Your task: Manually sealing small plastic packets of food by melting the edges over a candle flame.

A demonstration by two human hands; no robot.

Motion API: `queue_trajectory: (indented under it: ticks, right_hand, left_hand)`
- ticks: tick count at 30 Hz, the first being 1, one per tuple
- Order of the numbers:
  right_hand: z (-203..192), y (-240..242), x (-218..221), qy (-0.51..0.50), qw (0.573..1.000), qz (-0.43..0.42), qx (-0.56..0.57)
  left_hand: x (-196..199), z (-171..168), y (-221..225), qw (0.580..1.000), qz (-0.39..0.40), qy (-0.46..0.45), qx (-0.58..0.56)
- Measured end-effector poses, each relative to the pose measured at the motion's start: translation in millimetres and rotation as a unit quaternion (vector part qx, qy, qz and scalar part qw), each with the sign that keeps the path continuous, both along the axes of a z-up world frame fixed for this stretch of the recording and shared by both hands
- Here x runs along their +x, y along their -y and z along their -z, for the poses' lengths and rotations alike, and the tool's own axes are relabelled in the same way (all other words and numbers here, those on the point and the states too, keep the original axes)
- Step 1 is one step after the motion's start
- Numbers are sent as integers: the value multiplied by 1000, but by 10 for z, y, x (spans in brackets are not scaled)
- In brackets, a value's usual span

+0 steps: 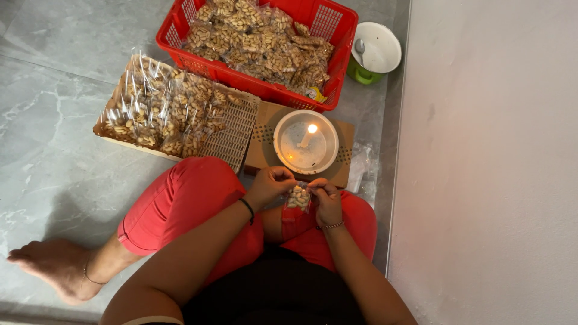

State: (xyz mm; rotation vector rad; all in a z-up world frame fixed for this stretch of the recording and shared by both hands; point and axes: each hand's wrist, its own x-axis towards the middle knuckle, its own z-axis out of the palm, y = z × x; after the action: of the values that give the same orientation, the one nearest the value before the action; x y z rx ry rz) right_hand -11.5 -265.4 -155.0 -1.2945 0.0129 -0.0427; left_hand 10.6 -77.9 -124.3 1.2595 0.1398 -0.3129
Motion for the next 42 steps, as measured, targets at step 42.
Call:
queue_trajectory:
  ticks: [42]
  right_hand:
    - [-333, -309, -12, -71, 982, 2, -174]
  left_hand:
    - [61, 110, -150, 970, -1, 176, 165]
